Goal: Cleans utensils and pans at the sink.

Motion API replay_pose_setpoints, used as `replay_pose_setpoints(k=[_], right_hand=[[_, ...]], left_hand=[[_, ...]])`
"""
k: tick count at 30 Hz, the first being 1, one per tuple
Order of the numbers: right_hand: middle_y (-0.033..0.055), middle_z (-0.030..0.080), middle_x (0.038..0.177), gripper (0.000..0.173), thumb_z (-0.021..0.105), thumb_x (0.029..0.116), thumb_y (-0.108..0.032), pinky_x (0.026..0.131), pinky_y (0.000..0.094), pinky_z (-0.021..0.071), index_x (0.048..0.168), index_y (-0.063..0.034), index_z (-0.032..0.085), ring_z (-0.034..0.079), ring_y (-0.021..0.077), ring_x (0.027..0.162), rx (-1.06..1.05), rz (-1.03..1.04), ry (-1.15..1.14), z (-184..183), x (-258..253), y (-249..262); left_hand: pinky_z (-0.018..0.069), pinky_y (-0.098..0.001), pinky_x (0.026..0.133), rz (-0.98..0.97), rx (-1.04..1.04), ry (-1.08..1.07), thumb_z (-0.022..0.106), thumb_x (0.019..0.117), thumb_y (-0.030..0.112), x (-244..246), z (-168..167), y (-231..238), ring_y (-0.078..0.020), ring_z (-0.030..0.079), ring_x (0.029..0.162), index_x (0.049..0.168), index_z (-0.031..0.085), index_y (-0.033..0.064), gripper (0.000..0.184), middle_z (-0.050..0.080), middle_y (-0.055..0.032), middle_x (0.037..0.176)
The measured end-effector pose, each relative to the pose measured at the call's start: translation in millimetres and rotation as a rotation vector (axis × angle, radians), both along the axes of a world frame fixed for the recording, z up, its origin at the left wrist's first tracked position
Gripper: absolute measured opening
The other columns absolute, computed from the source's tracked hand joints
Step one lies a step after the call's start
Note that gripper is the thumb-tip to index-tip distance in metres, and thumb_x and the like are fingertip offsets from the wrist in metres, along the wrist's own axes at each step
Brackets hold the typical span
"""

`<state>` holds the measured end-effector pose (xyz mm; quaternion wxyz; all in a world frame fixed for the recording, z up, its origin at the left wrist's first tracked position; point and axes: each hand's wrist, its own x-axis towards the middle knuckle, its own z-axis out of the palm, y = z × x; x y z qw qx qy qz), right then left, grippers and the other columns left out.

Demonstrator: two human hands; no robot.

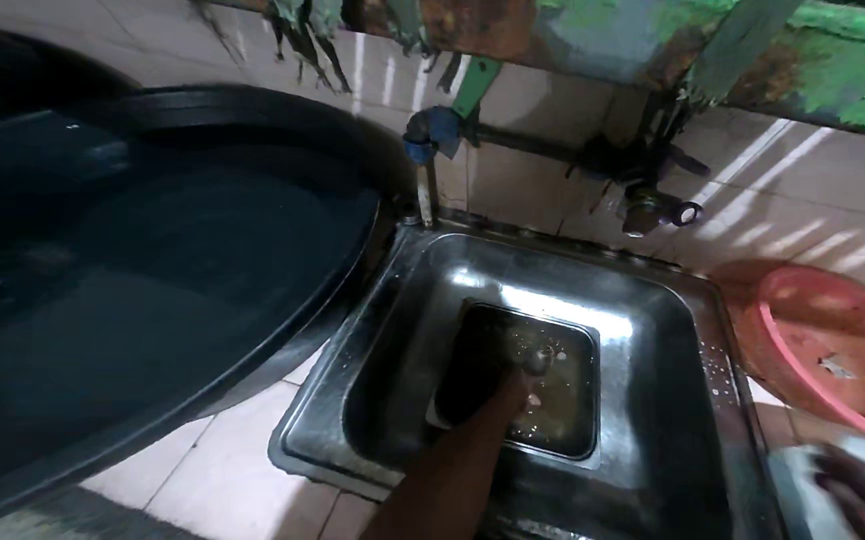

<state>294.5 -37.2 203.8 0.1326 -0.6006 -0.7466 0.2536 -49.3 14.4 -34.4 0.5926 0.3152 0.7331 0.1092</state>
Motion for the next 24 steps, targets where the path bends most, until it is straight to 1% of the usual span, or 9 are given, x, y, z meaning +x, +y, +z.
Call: replay_pose_setpoints(k=[1, 3, 5, 7, 9, 11, 16, 19, 24], right_hand=[[0.0289, 0.064, 0.129, 0.037, 0.051, 0.1057, -0.01, 0.105, 0.047, 0.0524, 0.135, 0.0116, 0.057, 0.067, 0.0353, 0.117, -0.065, 0.049, 0.06, -19, -22, 5], [0.0183, 0.067, 0.13, 0.038, 0.052, 0.107, -0.015, 0.1, 0.0403, 0.0542, 0.141, 0.0012, 0.057, 0.068, 0.0248, 0.113, -0.438, -0.051, 0.154, -62, -75, 11], [0.015, 0.066, 0.122, 0.043, 0.046, 0.1106, -0.027, 0.083, 0.0394, 0.0577, 0.148, -0.0061, 0.048, 0.069, 0.0234, 0.098, -0.844, -0.269, 0.314, -109, -116, 17], [0.0158, 0.068, 0.11, 0.041, 0.041, 0.1119, -0.032, 0.073, 0.0437, 0.0598, 0.146, -0.0085, 0.045, 0.071, 0.0273, 0.085, -1.001, -0.454, 0.517, -136, -139, 17], [0.0102, 0.064, 0.081, 0.033, 0.041, 0.1121, -0.027, 0.055, 0.0374, 0.0567, 0.138, -0.0075, 0.048, 0.064, 0.0207, 0.06, -1.018, -0.524, 0.614, -152, -146, 14], [0.0006, 0.048, 0.065, 0.027, 0.039, 0.1118, -0.019, 0.042, 0.0268, 0.045, 0.132, -0.0069, 0.051, 0.047, 0.0108, 0.045, -1.01, -0.488, 0.627, -158, -143, 13], [-0.0021, 0.045, 0.057, 0.026, 0.04, 0.1101, -0.018, 0.038, 0.0245, 0.0449, 0.128, -0.0063, 0.055, 0.046, 0.0081, 0.04, -1.109, -0.407, 0.739, -146, -132, 9], [-0.0025, 0.045, 0.057, 0.025, 0.039, 0.11, -0.017, 0.038, 0.0236, 0.0458, 0.126, -0.0054, 0.055, 0.047, 0.0077, 0.04, -1.104, -0.354, 0.711, -136, -127, 8], [-0.0037, 0.043, 0.058, 0.024, 0.041, 0.1096, -0.016, 0.037, 0.0225, 0.0435, 0.125, -0.0076, 0.056, 0.044, 0.0067, 0.04, -1.125, -0.318, 0.634, -128, -122, 8]], left_hand=[[0.0463, -0.0238, 0.057, 0.19, -0.033, -0.152, 0.049, 0.109, 0.024, 12, 8, 0, -0.0089, 0.055, 0.062, 0.139, 0.054, 0.0044, 0.036, 0.069, -0.0068, 0.095], [0.043, -0.0231, 0.047, 0.516, -0.075, -0.499, 0.041, 0.1116, 0.025, 38, 27, 0, -0.0092, 0.053, 0.052, 0.136, 0.05, 0.0038, 0.034, 0.067, -0.0088, 0.086], [0.0524, -0.0304, 0.058, 0.666, -0.049, -0.659, 0.04, 0.1121, 0.026, 64, 38, -2, -0.0164, 0.067, 0.069, 0.134, 0.05, 0.0004, 0.036, 0.071, -0.0128, 0.098], [0.0566, -0.037, 0.075, 0.714, -0.01, -0.672, 0.041, 0.1121, 0.027, 84, 48, -5, -0.021, 0.072, 0.088, 0.135, 0.052, -0.0018, 0.038, 0.073, -0.0149, 0.109], [0.0574, -0.0381, 0.086, 0.718, 0.031, -0.68, 0.04, 0.1125, 0.025, 89, 52, -10, -0.0218, 0.072, 0.1, 0.138, 0.05, -0.0022, 0.038, 0.072, -0.0159, 0.118], [0.0557, -0.0371, 0.086, 0.714, 0.05, -0.72, 0.04, 0.1125, 0.025, 84, 48, -14, -0.0204, 0.071, 0.103, 0.139, 0.05, -0.0003, 0.038, 0.071, -0.0142, 0.123], [0.0596, -0.0406, 0.082, 0.774, 0.055, -0.951, 0.041, 0.1095, 0.013, 49, 39, -3, -0.0258, 0.072, 0.1, 0.14, 0.05, -0.0002, 0.035, 0.07, -0.017, 0.121], [0.06, -0.0414, 0.083, 0.663, 0.04, -0.909, 0.044, 0.1073, 0.008, 29, 40, 5, -0.0256, 0.072, 0.1, 0.137, 0.053, 0.0022, 0.032, 0.07, -0.0148, 0.117], [0.0614, -0.0387, 0.075, 0.512, 0.149, -0.694, 0.056, 0.1032, 0.008, 18, 30, 22, -0.0244, 0.072, 0.086, 0.126, 0.056, 0.0016, 0.024, 0.07, -0.0153, 0.102]])
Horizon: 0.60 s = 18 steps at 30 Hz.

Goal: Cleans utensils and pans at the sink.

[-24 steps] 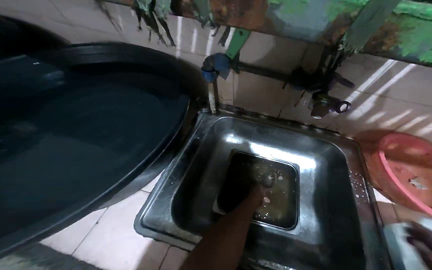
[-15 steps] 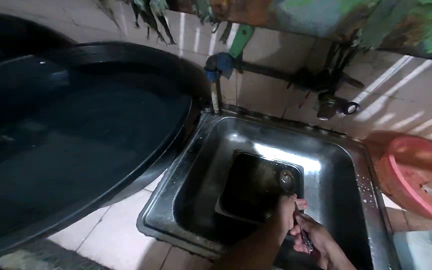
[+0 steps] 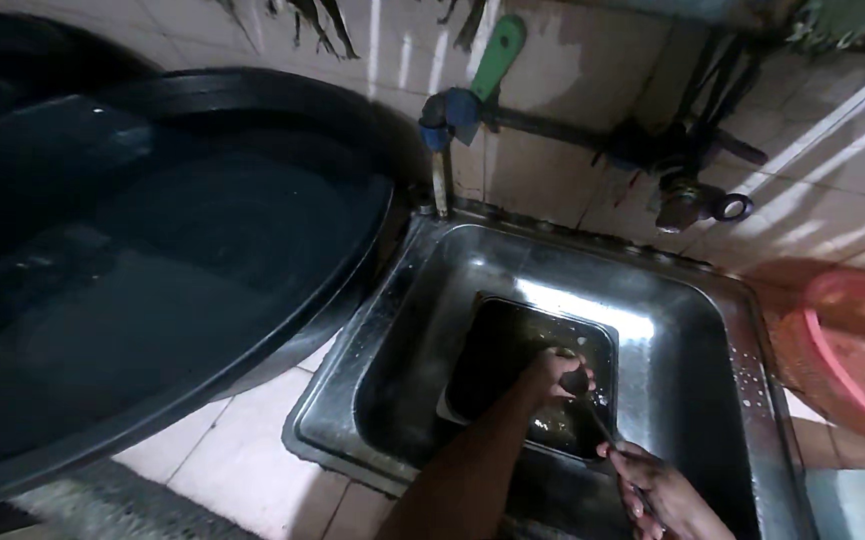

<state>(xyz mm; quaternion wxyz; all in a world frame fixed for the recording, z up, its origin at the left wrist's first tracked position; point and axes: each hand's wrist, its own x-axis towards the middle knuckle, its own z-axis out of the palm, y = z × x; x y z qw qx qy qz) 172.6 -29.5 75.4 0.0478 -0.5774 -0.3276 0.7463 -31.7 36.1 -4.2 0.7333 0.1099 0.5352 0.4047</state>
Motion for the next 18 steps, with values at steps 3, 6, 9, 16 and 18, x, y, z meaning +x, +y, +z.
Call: replay_pose_setpoints(k=[3, 6, 9, 16, 18], right_hand=[[-0.0041, 0.043, 0.058, 0.024, 0.04, 0.1101, -0.015, 0.037, 0.0219, 0.0423, 0.125, -0.0065, 0.056, 0.044, 0.0062, 0.039, 0.01, 0.01, -0.042, 6, -6, 1], [-0.0026, 0.045, 0.061, 0.024, 0.04, 0.1108, -0.013, 0.037, 0.0234, 0.0424, 0.128, -0.0048, 0.055, 0.045, 0.0077, 0.041, 0.083, 0.095, -0.232, 0, -10, 6], [0.0023, 0.052, 0.068, 0.031, 0.043, 0.1115, -0.022, 0.042, 0.0269, 0.0455, 0.137, -0.0063, 0.05, 0.05, 0.0108, 0.046, 0.114, 0.167, -0.455, -28, -4, 16], [-0.0016, 0.043, 0.063, 0.029, 0.04, 0.1119, -0.02, 0.039, 0.0242, 0.04, 0.132, -0.0057, 0.055, 0.042, 0.0086, 0.043, 0.03, -0.061, -0.234, -39, -31, 9], [-0.003, 0.04, 0.056, 0.028, 0.037, 0.112, -0.021, 0.035, 0.024, 0.0407, 0.127, -0.006, 0.055, 0.041, 0.0078, 0.038, -0.016, -0.204, -0.066, -36, -27, 11]], left_hand=[[0.0496, -0.0404, 0.101, -0.118, 0.183, 0.516, 0.059, 0.1045, 0.018, -9, -5, 8, -0.0249, 0.065, 0.112, 0.128, 0.064, -0.0023, 0.031, 0.067, -0.0187, 0.124], [0.0449, -0.049, 0.11, -0.442, 0.217, 1.134, 0.046, 0.109, 0.017, -36, -6, -2, -0.0332, 0.059, 0.128, 0.144, 0.055, 0.0052, 0.038, 0.06, -0.0191, 0.139], [0.0327, -0.0569, 0.119, -0.672, 0.095, 1.369, 0.047, 0.1052, 0.012, -47, -27, -20, -0.0375, 0.038, 0.147, 0.157, 0.04, 0.01, 0.052, 0.035, -0.0155, 0.163], [0.0328, -0.04, 0.122, -0.324, 0.24, 0.914, 0.056, 0.1031, 0.016, 9, -39, -13, -0.0266, 0.039, 0.148, 0.16, 0.032, 0.0042, 0.063, 0.04, -0.0164, 0.161], [0.0479, -0.0391, 0.109, -0.015, 0.054, 0.51, 0.061, 0.102, 0.012, 17, -21, -9, -0.0261, 0.055, 0.133, 0.161, 0.026, 0.0088, 0.068, 0.048, -0.0173, 0.153]])
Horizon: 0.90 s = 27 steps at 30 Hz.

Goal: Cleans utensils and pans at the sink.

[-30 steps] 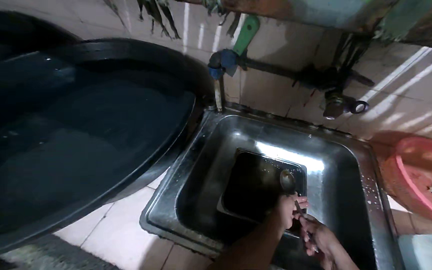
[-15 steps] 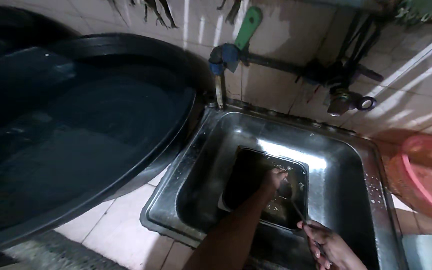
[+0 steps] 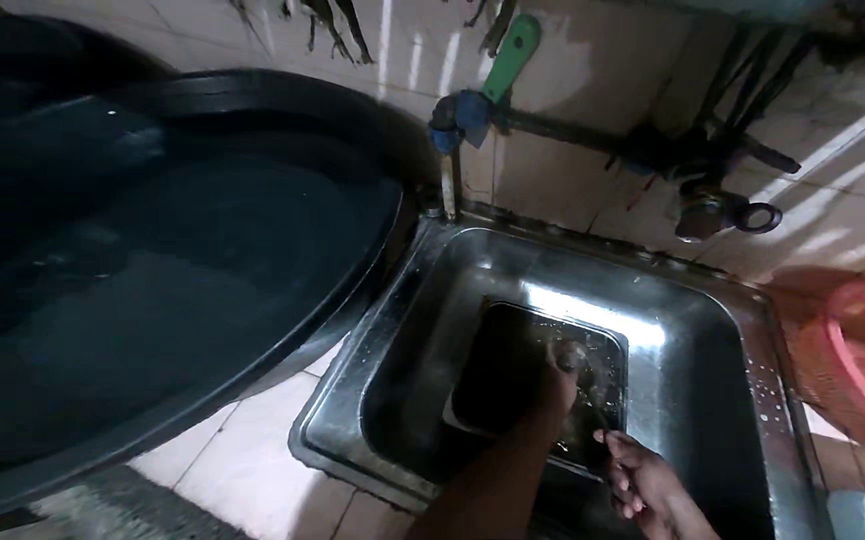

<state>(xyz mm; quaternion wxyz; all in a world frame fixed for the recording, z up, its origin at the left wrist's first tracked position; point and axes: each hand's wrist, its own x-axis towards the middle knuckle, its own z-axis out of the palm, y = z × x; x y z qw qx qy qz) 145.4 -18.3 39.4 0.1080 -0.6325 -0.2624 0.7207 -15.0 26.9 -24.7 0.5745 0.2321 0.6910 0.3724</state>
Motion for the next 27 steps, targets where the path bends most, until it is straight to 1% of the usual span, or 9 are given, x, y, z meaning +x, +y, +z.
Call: replay_pose_setpoints(k=[3, 8, 11, 13, 17, 19, 22, 25, 27], right_hand=[[-0.004, 0.039, 0.05, 0.03, 0.034, 0.1118, -0.025, 0.034, 0.0237, 0.0402, 0.12, -0.0085, 0.058, 0.04, 0.0067, 0.035, -0.071, -0.064, 0.219, 6, 8, -1], [-0.0049, 0.038, 0.051, 0.028, 0.035, 0.1094, -0.023, 0.034, 0.0233, 0.0414, 0.123, -0.0107, 0.056, 0.041, 0.0064, 0.036, -0.063, 0.072, 0.261, 16, 28, 1], [-0.0048, 0.037, 0.052, 0.028, 0.036, 0.1109, -0.022, 0.034, 0.0232, 0.0415, 0.125, -0.0093, 0.056, 0.04, 0.0065, 0.036, -0.035, 0.131, 0.179, 27, 30, 3], [-0.0047, 0.038, 0.054, 0.028, 0.036, 0.1113, -0.022, 0.034, 0.0224, 0.041, 0.126, -0.0086, 0.056, 0.04, 0.0061, 0.036, -0.015, 0.174, 0.121, 31, 30, 3], [-0.0035, 0.042, 0.06, 0.026, 0.04, 0.1115, -0.018, 0.038, 0.0231, 0.0405, 0.129, -0.0077, 0.055, 0.042, 0.0073, 0.041, 0.049, 0.32, -0.162, 33, 28, 0], [-0.0005, 0.046, 0.066, 0.028, 0.042, 0.1114, -0.018, 0.04, 0.0251, 0.0421, 0.134, -0.0066, 0.052, 0.045, 0.0091, 0.045, 0.076, 0.333, -0.315, 21, 30, 0], [0.0042, 0.052, 0.073, 0.035, 0.042, 0.1118, -0.025, 0.045, 0.0288, 0.0457, 0.143, -0.0102, 0.047, 0.05, 0.0127, 0.049, 0.03, 0.423, -0.445, -4, 29, 0], [0.012, 0.069, 0.103, 0.04, 0.051, 0.1079, -0.022, 0.073, 0.0392, 0.0575, 0.146, -0.0109, 0.051, 0.069, 0.021, 0.079, 0.212, 0.693, -0.638, -1, 11, -6], [0.019, 0.064, 0.137, 0.049, 0.051, 0.1056, -0.019, 0.106, 0.0571, 0.0484, 0.155, -0.0149, 0.046, 0.064, 0.0364, 0.122, 0.404, 0.788, -0.74, 14, 4, -10]], left_hand=[[0.0596, -0.0368, 0.074, 0.245, -0.13, -0.6, 0.052, 0.1034, 0.006, 6, 20, 1, -0.0235, 0.071, 0.084, 0.131, 0.055, -0.0017, 0.029, 0.071, -0.0169, 0.105], [0.0602, -0.0355, 0.079, -0.002, -0.197, -0.692, 0.047, 0.1072, 0.01, -18, 33, 11, -0.0191, 0.07, 0.086, 0.13, 0.055, 0.0043, 0.025, 0.067, -0.0091, 0.098], [0.0613, -0.0356, 0.075, -0.147, -0.153, -0.516, 0.057, 0.1046, 0.019, -27, 35, 18, -0.0204, 0.071, 0.085, 0.127, 0.058, 0.0052, 0.027, 0.069, -0.0105, 0.099], [0.0603, -0.0431, 0.08, -0.17, -0.119, -0.276, 0.065, 0.101, 0.026, -30, 33, 25, -0.0282, 0.069, 0.097, 0.135, 0.057, 0.0041, 0.041, 0.066, -0.019, 0.117], [0.0497, -0.0502, 0.101, -0.301, -0.043, 0.488, 0.045, 0.1106, 0.034, -48, 28, 23, -0.0352, 0.064, 0.115, 0.131, 0.062, -0.0024, 0.045, 0.065, -0.0239, 0.125], [0.0403, -0.0532, 0.114, -0.451, -0.11, 0.808, 0.042, 0.1101, 0.023, -59, 10, 10, -0.0352, 0.052, 0.136, 0.142, 0.058, 0.0047, 0.04, 0.054, -0.0178, 0.148], [0.0249, -0.0614, 0.121, -0.729, -0.118, 0.887, 0.055, 0.1014, 0.015, -51, -13, -17, -0.0427, 0.024, 0.153, 0.154, 0.043, 0.0056, 0.055, 0.031, -0.0201, 0.164], [0.017, -0.0602, 0.124, -0.8, -0.024, 0.646, 0.05, 0.1058, 0.02, -17, -7, -26, -0.0391, 0.019, 0.155, 0.152, 0.045, 0.0012, 0.05, 0.03, -0.0196, 0.165], [0.0372, -0.0436, 0.117, -0.483, -0.059, 0.224, 0.038, 0.1125, 0.031, 7, 34, -24, -0.0268, 0.046, 0.143, 0.144, 0.053, -0.0004, 0.047, 0.05, -0.017, 0.152]])
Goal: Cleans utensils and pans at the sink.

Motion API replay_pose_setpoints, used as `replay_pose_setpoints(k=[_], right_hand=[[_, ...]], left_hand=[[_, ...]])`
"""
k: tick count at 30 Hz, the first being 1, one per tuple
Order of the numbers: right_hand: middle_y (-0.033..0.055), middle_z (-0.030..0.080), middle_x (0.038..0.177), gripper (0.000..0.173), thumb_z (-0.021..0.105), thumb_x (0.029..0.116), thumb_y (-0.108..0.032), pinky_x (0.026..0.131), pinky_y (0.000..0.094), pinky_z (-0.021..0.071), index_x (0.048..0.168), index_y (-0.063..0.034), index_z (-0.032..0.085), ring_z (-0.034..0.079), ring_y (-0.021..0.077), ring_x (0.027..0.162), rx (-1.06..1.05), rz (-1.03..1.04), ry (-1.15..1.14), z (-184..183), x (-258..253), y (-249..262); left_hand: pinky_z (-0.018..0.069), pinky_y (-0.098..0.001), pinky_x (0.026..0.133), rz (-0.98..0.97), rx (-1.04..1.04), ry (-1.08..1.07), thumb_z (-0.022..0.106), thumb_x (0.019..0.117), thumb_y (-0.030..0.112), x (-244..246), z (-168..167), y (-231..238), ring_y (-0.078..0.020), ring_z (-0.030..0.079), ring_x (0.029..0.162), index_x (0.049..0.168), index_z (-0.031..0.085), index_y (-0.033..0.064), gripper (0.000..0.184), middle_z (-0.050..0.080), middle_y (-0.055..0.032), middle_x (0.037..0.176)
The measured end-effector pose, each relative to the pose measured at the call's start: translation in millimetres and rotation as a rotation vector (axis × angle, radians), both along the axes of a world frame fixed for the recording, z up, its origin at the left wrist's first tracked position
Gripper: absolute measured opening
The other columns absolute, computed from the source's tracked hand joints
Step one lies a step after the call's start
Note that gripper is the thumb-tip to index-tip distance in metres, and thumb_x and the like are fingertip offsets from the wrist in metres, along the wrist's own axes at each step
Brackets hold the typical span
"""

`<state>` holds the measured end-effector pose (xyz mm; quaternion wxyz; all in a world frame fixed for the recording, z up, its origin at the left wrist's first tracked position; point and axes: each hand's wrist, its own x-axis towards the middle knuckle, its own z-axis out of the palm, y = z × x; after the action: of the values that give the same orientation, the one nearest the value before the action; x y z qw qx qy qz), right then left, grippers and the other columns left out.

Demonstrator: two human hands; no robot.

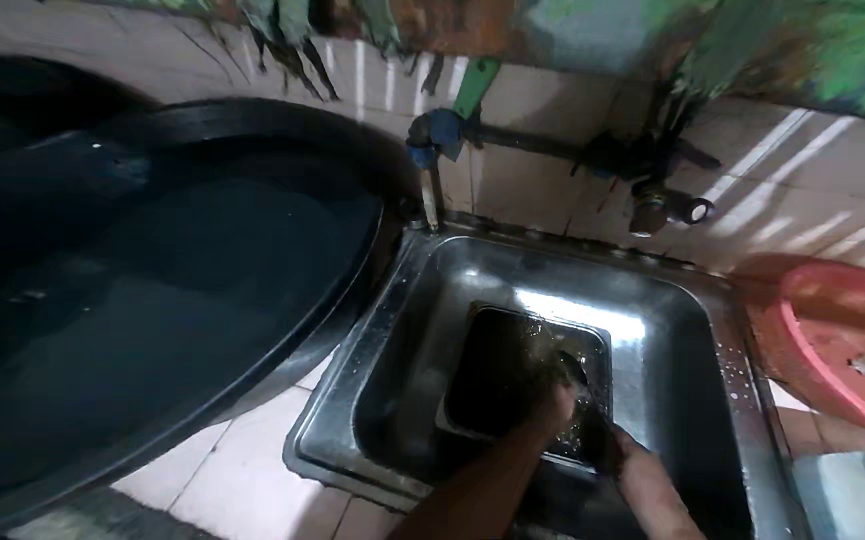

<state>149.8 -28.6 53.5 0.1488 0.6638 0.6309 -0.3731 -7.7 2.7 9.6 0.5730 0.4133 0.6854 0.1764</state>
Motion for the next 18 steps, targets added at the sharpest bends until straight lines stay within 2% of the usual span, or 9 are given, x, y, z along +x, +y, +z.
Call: replay_pose_setpoints(k=[2, 3, 5, 6, 8, 10, 14, 16, 18], right_hand=[[0.0193, 0.06, 0.141, 0.052, 0.045, 0.108, -0.02, 0.107, 0.0599, 0.0469, 0.16, -0.019, 0.038, 0.061, 0.0399, 0.127, 0.176, 0.107, -0.011, 13, -1, -7], [0.0203, 0.061, 0.139, 0.055, 0.045, 0.1078, -0.019, 0.105, 0.0596, 0.048, 0.161, -0.0173, 0.034, 0.062, 0.0406, 0.125, 0.255, 0.146, 0.009, 18, -2, -12], [0.0241, 0.065, 0.13, 0.056, 0.048, 0.1074, -0.024, 0.101, 0.0601, 0.0503, 0.16, -0.0113, 0.036, 0.064, 0.0434, 0.119, 0.415, 0.189, 0.117, 27, -2, -22], [0.0253, 0.066, 0.126, 0.056, 0.05, 0.107, -0.029, 0.1, 0.0601, 0.0509, 0.158, -0.0095, 0.039, 0.064, 0.0446, 0.117, 0.476, 0.192, 0.195, 32, -1, -27], [0.0243, 0.063, 0.133, 0.056, 0.051, 0.1063, -0.034, 0.105, 0.0586, 0.0479, 0.156, -0.0075, 0.044, 0.061, 0.0431, 0.123, 0.559, 0.152, 0.354, 55, 7, -37], [0.0237, 0.057, 0.144, 0.053, 0.052, 0.1054, -0.027, 0.112, 0.057, 0.0439, 0.15, 0.0009, 0.049, 0.057, 0.0409, 0.132, 0.733, 0.11, 0.481, 93, 28, -48], [0.0313, 0.051, 0.146, 0.048, 0.047, 0.1068, -0.013, 0.112, 0.0526, 0.0439, 0.149, 0.01, 0.043, 0.055, 0.0413, 0.133, 1.016, -0.075, 0.408, 157, 129, -50], [0.0311, 0.054, 0.144, 0.048, 0.045, 0.1061, -0.008, 0.111, 0.0476, 0.046, 0.151, 0.0087, 0.04, 0.057, 0.0384, 0.131, 1.031, -0.205, 0.324, 147, 194, -45], [0.0317, 0.054, 0.143, 0.05, 0.049, 0.1052, -0.006, 0.11, 0.0554, 0.0449, 0.153, 0.0061, 0.039, 0.057, 0.044, 0.131, 0.886, -0.327, 0.224, 127, 240, -47]], left_hand=[[0.052, -0.0452, 0.098, 0.387, -0.137, -0.498, 0.044, 0.1104, 0.039, 19, 37, -1, -0.0274, 0.061, 0.121, 0.146, 0.048, 0.0017, 0.052, 0.058, -0.0176, 0.138], [0.0556, -0.0403, 0.082, 0.51, -0.13, -0.647, 0.05, 0.1088, 0.031, 27, 49, -2, -0.0237, 0.066, 0.098, 0.144, 0.046, 0.0046, 0.044, 0.063, -0.0147, 0.12], [0.055, -0.0333, 0.064, 0.617, -0.022, -0.824, 0.054, 0.1036, 0.008, 34, 68, -2, -0.0183, 0.062, 0.07, 0.151, 0.037, 0.0094, 0.05, 0.062, -0.0109, 0.097], [0.0532, -0.0308, 0.061, 0.619, 0.043, -0.866, 0.051, 0.1036, 0.004, 34, 76, -2, -0.0157, 0.058, 0.065, 0.15, 0.039, 0.0094, 0.048, 0.061, -0.0089, 0.093], [0.0511, -0.0267, 0.06, 0.51, 0.163, -0.851, 0.048, 0.105, 0.004, 31, 88, -3, -0.0117, 0.056, 0.062, 0.142, 0.047, 0.0052, 0.037, 0.063, -0.0067, 0.093], [0.0506, -0.0238, 0.059, 0.321, 0.278, -0.803, 0.046, 0.1062, 0.007, 22, 100, -6, -0.0088, 0.058, 0.062, 0.135, 0.053, 0.0023, 0.03, 0.068, -0.0052, 0.095], [0.0487, -0.0216, 0.058, 0.011, 0.42, -0.77, 0.045, 0.1061, 0.011, 5, 118, -11, -0.0056, 0.056, 0.061, 0.135, 0.055, 0.0, 0.032, 0.07, -0.0047, 0.099], [0.0462, -0.0201, 0.055, -0.057, 0.399, -0.72, 0.046, 0.1058, 0.011, 3, 128, -12, -0.004, 0.053, 0.058, 0.136, 0.054, -0.0002, 0.033, 0.07, -0.0044, 0.097], [0.043, -0.0186, 0.054, -0.129, 0.329, -0.621, 0.046, 0.1067, 0.012, 2, 141, -17, -0.0027, 0.05, 0.056, 0.139, 0.052, 0.0014, 0.035, 0.069, -0.0028, 0.095]])
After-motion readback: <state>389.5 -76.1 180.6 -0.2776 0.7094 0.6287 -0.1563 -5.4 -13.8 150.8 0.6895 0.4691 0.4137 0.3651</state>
